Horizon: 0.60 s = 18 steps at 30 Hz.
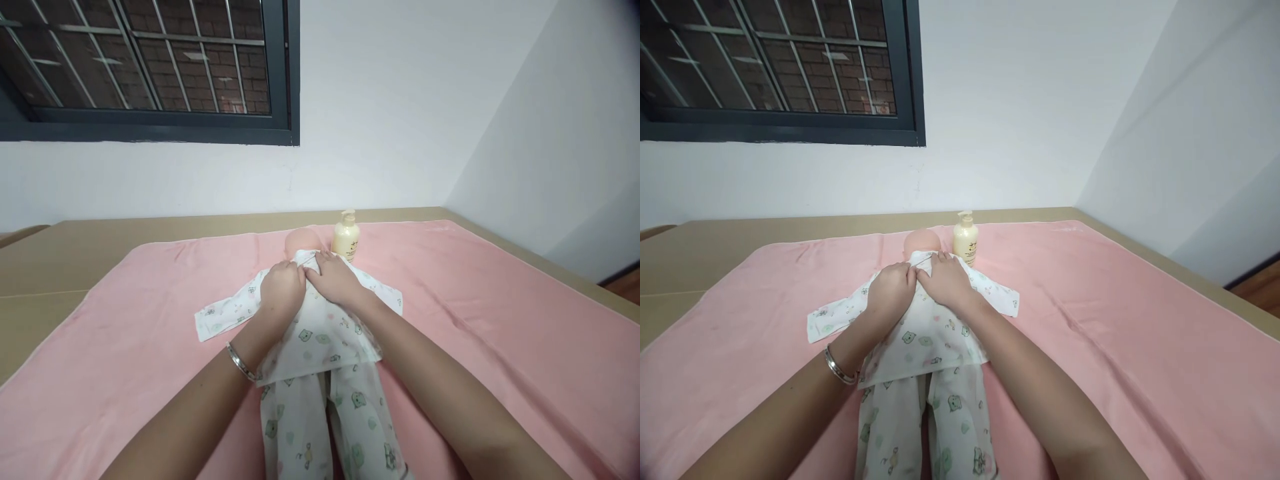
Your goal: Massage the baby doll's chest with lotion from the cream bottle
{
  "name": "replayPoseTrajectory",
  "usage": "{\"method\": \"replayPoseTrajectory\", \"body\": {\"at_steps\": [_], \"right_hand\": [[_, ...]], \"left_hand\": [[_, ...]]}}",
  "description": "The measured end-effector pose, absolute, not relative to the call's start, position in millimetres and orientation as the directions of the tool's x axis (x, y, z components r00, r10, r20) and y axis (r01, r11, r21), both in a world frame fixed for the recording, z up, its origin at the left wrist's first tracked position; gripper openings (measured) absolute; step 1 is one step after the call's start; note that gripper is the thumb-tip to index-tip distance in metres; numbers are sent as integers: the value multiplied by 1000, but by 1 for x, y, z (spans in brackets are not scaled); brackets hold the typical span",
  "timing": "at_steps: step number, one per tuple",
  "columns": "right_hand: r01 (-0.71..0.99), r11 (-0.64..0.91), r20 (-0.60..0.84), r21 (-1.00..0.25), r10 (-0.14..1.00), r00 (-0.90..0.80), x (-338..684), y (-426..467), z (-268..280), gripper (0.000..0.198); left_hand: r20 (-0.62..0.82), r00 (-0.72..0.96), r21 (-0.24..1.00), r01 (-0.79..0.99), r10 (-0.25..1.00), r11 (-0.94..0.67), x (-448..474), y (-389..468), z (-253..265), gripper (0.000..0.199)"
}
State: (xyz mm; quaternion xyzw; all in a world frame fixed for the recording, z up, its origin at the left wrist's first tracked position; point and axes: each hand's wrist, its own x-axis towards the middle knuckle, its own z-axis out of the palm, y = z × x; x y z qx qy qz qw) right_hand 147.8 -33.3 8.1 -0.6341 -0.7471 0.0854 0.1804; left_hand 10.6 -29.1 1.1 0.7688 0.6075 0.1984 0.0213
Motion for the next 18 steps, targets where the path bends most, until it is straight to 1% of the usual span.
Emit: {"method": "replayPoseTrajectory", "body": {"at_steps": [2, 5, 7, 8, 9, 10, 13, 15, 16, 18], "right_hand": [[930, 167, 166, -326, 979, -118, 146, -34, 7, 50], [965, 157, 188, -211, 975, -118, 136, -45, 9, 49], [978, 167, 215, -121, 967, -139, 131, -52, 12, 49], [980, 174, 221, -95, 964, -149, 130, -54, 13, 49], [979, 179, 217, -94, 964, -155, 130, -55, 15, 47], [976, 182, 202, -120, 967, -156, 132, -54, 17, 46], [941, 189, 142, -282, 978, -154, 144, -44, 20, 43], [919, 192, 131, -343, 979, -156, 149, -38, 18, 44], [919, 193, 139, -343, 978, -153, 150, -36, 17, 45], [941, 180, 166, -287, 977, -137, 146, -38, 14, 46]], "left_hand": [[255, 147, 343, 910, 956, -231, 8, -24, -1, 43], [218, 134, 429, 876, 967, -218, 2, -13, -6, 46], [219, 150, 448, 862, 964, -236, 0, -9, -8, 48], [226, 155, 440, 864, 962, -242, 0, -9, -8, 48], [234, 155, 421, 873, 960, -244, 1, -10, -7, 47], [246, 154, 392, 887, 957, -244, 2, -13, -7, 46], [298, 163, 295, 921, 941, -253, 8, -23, -3, 46], [314, 156, 286, 925, 937, -250, 10, -27, -2, 46], [311, 145, 302, 922, 939, -242, 10, -27, -2, 45], [292, 116, 354, 909, 949, -220, 8, -24, -4, 42]]}}
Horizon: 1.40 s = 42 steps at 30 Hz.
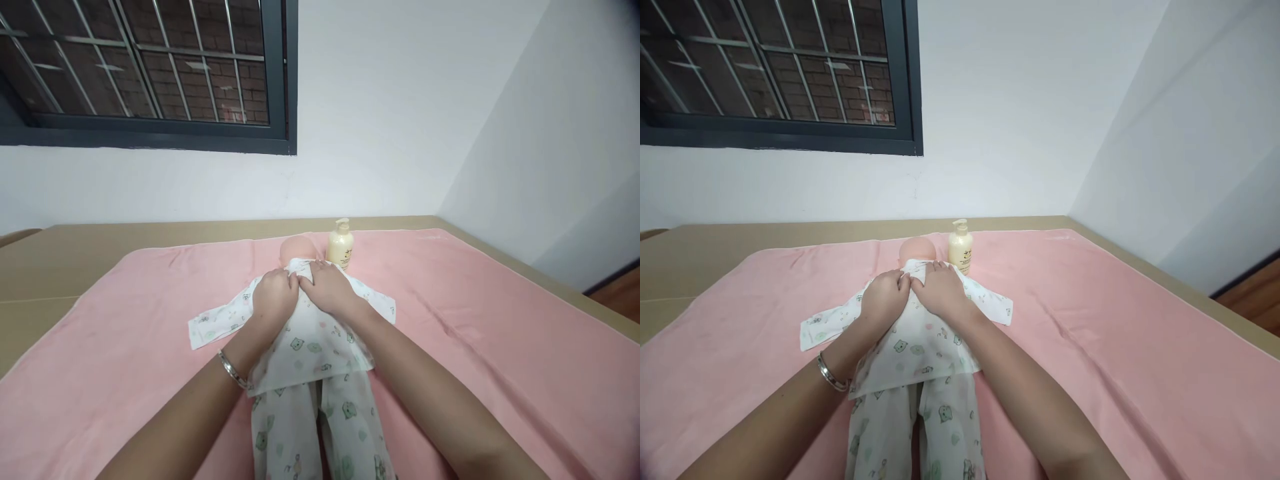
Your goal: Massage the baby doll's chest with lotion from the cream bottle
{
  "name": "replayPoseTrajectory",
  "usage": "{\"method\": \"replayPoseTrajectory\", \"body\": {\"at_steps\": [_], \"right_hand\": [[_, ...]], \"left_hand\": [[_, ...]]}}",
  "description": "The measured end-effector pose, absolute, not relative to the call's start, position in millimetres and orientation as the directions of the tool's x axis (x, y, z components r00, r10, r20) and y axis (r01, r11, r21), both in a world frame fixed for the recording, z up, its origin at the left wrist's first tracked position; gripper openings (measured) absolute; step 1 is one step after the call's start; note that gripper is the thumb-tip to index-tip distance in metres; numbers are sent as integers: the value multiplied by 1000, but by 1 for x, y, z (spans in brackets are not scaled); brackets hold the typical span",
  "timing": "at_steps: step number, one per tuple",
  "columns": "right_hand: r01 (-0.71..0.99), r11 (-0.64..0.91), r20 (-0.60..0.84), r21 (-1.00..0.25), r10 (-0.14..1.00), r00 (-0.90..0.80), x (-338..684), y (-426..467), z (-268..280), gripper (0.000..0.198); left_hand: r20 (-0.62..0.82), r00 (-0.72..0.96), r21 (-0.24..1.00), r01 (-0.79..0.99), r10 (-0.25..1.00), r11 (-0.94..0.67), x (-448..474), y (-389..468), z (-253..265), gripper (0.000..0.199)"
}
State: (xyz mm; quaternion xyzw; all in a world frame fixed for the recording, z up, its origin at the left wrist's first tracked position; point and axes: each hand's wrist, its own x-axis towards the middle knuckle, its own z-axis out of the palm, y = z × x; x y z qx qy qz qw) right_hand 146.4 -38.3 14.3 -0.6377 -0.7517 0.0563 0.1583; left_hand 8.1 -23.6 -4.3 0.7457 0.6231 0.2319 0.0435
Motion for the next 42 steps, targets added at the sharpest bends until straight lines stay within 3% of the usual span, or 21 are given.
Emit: {"method": "replayPoseTrajectory", "body": {"at_steps": [4, 6, 13, 26, 31, 38, 42], "right_hand": [[983, 157, 221, -91, 966, -134, 132, -51, 11, 48], [983, 172, 228, -58, 961, -154, 129, -54, 11, 49], [923, 208, 187, -325, 971, -153, 143, -35, 3, 52], [910, 203, 192, -360, 971, -141, 142, -33, 1, 46], [919, 185, 180, -348, 975, -128, 141, -33, 1, 49], [934, 288, 106, -209, 957, -271, 148, -38, 13, 54], [980, 198, 143, -38, 971, -190, 135, -53, 17, 52]], "left_hand": [[270, 134, 410, 880, 953, -240, 3, -13, -10, 42], [277, 145, 423, 869, 950, -256, 2, -11, -12, 43], [292, 102, 468, 851, 951, -236, 2, -14, -16, 44], [309, 100, 462, 854, 946, -241, 3, -13, -15, 40], [295, 104, 401, 889, 950, -222, 3, -18, -9, 41], [383, 190, 131, 958, 904, -256, 9, -30, -5, 49], [310, 148, 226, 948, 939, -224, 6, -23, -6, 44]]}}
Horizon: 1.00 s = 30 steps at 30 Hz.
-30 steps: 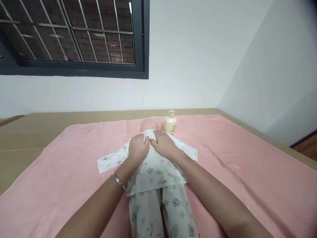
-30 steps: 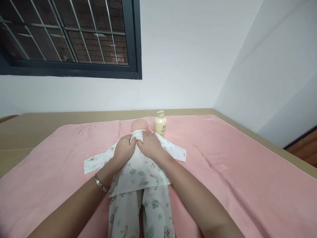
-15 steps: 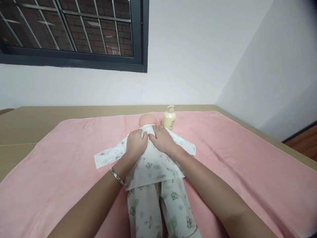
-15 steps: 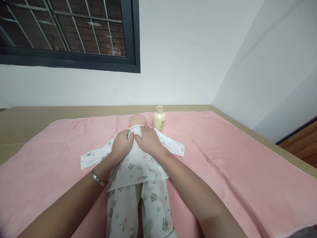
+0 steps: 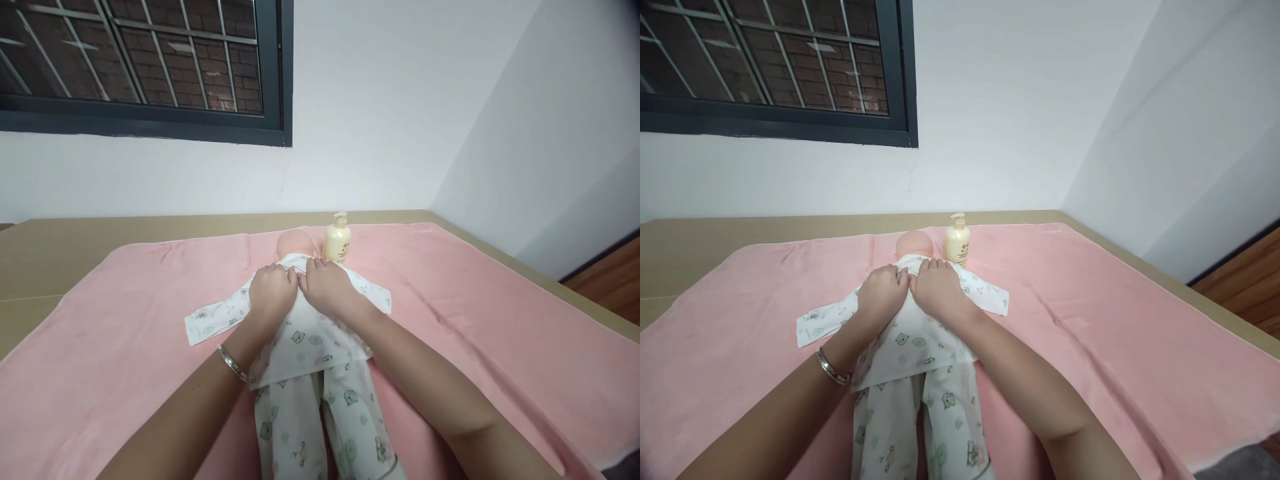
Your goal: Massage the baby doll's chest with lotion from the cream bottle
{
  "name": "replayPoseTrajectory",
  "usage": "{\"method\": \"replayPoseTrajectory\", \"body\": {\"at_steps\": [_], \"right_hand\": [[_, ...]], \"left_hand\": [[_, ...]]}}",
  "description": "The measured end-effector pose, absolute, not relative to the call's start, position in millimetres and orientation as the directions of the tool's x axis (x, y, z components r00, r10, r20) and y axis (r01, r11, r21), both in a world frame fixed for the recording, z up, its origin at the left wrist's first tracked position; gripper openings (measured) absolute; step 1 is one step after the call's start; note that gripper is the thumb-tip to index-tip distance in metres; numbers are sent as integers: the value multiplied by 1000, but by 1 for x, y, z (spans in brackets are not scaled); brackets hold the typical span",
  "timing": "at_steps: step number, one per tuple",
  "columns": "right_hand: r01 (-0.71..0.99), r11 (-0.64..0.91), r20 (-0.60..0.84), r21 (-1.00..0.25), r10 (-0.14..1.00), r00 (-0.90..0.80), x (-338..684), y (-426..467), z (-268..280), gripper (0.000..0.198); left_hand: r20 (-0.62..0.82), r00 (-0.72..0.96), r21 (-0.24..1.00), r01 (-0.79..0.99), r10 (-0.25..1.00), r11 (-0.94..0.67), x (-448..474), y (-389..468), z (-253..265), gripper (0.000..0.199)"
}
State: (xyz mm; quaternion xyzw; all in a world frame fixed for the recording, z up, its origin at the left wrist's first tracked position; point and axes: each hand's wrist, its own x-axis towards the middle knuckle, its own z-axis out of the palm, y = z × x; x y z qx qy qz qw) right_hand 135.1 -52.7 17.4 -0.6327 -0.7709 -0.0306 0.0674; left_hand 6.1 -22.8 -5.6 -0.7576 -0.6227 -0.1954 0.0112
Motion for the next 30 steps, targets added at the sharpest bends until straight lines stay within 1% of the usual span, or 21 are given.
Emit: {"method": "replayPoseTrajectory", "body": {"at_steps": [1, 2, 3, 7, 9, 11, 14, 16, 18, 19, 20, 21, 24, 26, 27, 28, 30], "right_hand": [[985, 172, 160, -4, 973, -169, 132, -55, 17, 52], [988, 157, 170, 4, 973, -155, 130, -56, 17, 52], [988, 151, 170, -21, 975, -145, 130, -55, 17, 51], [954, 146, 109, -263, 987, -121, 143, -40, 16, 50], [937, 143, 95, -319, 988, -119, 150, -32, 15, 50], [943, 139, 98, -301, 989, -114, 150, -31, 15, 49], [977, 120, 135, -179, 986, -96, 139, -41, 13, 50], [989, 128, 169, -73, 979, -114, 131, -50, 12, 49], [988, 155, 191, 19, 969, -156, 126, -57, 12, 44], [983, 176, 190, 47, 965, -182, 126, -57, 12, 43], [979, 196, 186, 51, 962, -202, 127, -56, 13, 42], [978, 208, 183, 26, 961, -209, 130, -54, 13, 43], [970, 185, 171, -156, 973, -158, 141, -42, 15, 45], [960, 147, 166, -239, 980, -108, 145, -36, 14, 46], [960, 139, 167, -242, 981, -99, 146, -36, 14, 46], [966, 139, 174, -218, 980, -102, 144, -37, 14, 45], [979, 162, 186, -121, 973, -138, 138, -44, 14, 45]], "left_hand": [[290, 151, 254, 940, 945, -228, 5, -20, -6, 43], [276, 164, 271, 932, 947, -240, 4, -17, -6, 43], [268, 182, 278, 926, 946, -257, 4, -16, -6, 43], [276, 231, 226, 928, 933, -297, 8, -23, -4, 43], [294, 238, 224, 924, 926, -309, 12, -30, -1, 41], [279, 208, 276, 918, 937, -286, 14, -35, 3, 37], [195, 156, 365, 905, 968, -219, 11, -33, 7, 33], [169, 181, 368, 900, 969, -232, 8, -27, 8, 33], [186, 220, 334, 903, 958, -272, 6, -21, 7, 35], [199, 233, 314, 905, 952, -288, 6, -20, 6, 36], [210, 241, 299, 907, 948, -297, 7, -20, 5, 37], [217, 242, 286, 911, 946, -298, 8, -20, 4, 38], [243, 232, 234, 928, 942, -289, 13, -26, 3, 41], [263, 230, 210, 934, 937, -288, 15, -28, 2, 42], [267, 229, 217, 932, 936, -290, 16, -27, 1, 42], [265, 227, 238, 927, 937, -292, 16, -26, 0, 41], [237, 224, 294, 911, 945, -289, 14, -20, -2, 41]]}}
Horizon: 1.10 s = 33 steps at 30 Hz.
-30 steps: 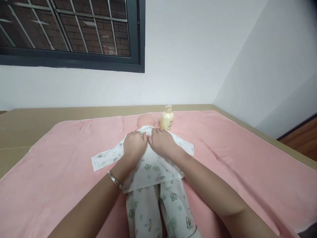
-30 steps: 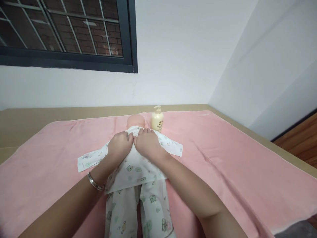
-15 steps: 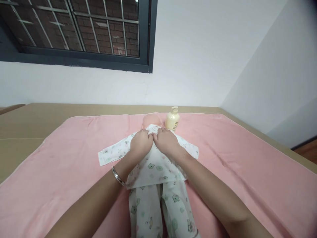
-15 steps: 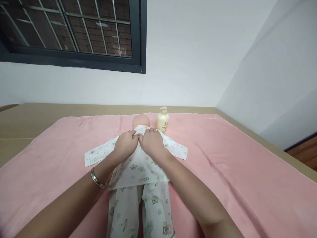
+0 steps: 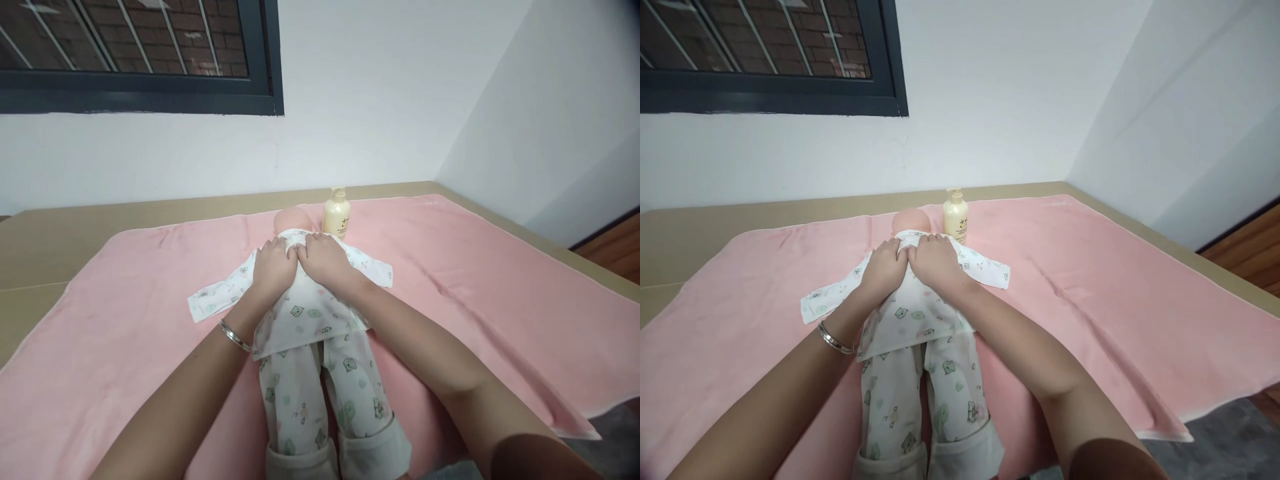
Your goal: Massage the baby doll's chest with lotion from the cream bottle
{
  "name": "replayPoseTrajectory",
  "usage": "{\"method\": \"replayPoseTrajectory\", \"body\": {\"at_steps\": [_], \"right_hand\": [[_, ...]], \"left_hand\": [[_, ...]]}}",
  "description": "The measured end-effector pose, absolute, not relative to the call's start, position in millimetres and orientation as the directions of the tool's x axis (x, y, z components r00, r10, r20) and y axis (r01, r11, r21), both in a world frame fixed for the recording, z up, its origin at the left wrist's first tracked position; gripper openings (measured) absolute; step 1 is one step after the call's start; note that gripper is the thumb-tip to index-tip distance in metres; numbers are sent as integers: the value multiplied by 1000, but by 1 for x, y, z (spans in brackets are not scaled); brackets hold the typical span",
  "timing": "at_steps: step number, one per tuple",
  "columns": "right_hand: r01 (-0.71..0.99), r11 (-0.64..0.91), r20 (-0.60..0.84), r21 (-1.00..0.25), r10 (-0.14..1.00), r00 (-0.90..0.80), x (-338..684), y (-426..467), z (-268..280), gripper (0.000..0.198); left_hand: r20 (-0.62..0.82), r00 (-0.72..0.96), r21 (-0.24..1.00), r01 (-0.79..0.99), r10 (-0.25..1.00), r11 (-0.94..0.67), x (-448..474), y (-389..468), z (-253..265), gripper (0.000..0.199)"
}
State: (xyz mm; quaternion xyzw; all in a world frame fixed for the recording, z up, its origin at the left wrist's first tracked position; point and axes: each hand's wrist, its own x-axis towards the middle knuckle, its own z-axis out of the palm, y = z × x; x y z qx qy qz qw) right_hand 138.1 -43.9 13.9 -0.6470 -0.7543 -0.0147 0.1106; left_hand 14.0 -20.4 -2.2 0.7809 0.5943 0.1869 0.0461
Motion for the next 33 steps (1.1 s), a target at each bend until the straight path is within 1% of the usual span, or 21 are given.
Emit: {"method": "replayPoseTrajectory", "body": {"at_steps": [3, 5, 6, 9, 11, 13, 16, 18, 22, 23, 25, 28, 30, 32, 33], "right_hand": [[975, 218, 159, 30, 962, -220, 129, -56, 16, 37], [970, 237, 143, 48, 960, -241, 127, -59, 18, 32], [974, 226, 140, 18, 964, -227, 129, -58, 19, 31], [973, 150, 139, -176, 982, -126, 137, -48, 18, 34], [958, 110, 158, -266, 985, -69, 142, -41, 15, 35], [955, 109, 187, -277, 981, -58, 145, -36, 12, 36], [960, 117, 206, -253, 976, -65, 145, -34, 9, 37], [961, 130, 209, -244, 975, -79, 146, -34, 8, 36], [954, 176, 184, -244, 974, -133, 151, -30, 10, 35], [954, 187, 182, -235, 972, -145, 151, -30, 10, 36], [962, 206, 183, -180, 968, -173, 150, -33, 12, 38], [970, 243, 176, -11, 955, -237, 139, -48, 15, 40], [979, 191, 177, 73, 963, -201, 129, -60, 17, 38], [984, 144, 170, 101, 972, -160, 123, -66, 19, 36], [982, 159, 163, 99, 971, -173, 123, -66, 20, 35]], "left_hand": [[213, 206, 347, 898, 955, -271, 10, -13, -6, 41], [224, 186, 362, 895, 956, -260, 9, -12, -8, 40], [234, 178, 368, 894, 956, -257, 10, -12, -8, 39], [246, 173, 375, 890, 954, -258, 11, -14, -10, 37], [254, 172, 375, 890, 952, -260, 11, -15, -11, 36], [256, 169, 373, 891, 952, -259, 11, -15, -10, 36], [241, 184, 352, 899, 953, -262, 11, -18, -5, 37], [224, 218, 300, 912, 950, -280, 11, -24, -1, 38], [236, 320, 145, 922, 918, -359, 15, -39, 4, 34], [242, 335, 128, 919, 910, -372, 15, -41, 5, 32], [241, 328, 159, 915, 913, -371, 14, -40, 4, 31], [188, 280, 300, 896, 941, -326, 7, -29, 4, 35], [144, 266, 372, 878, 953, -301, 2, -20, 3, 38], [127, 260, 395, 872, 957, -289, -2, -14, 3, 39], [134, 259, 388, 874, 957, -291, -2, -14, 3, 40]]}}
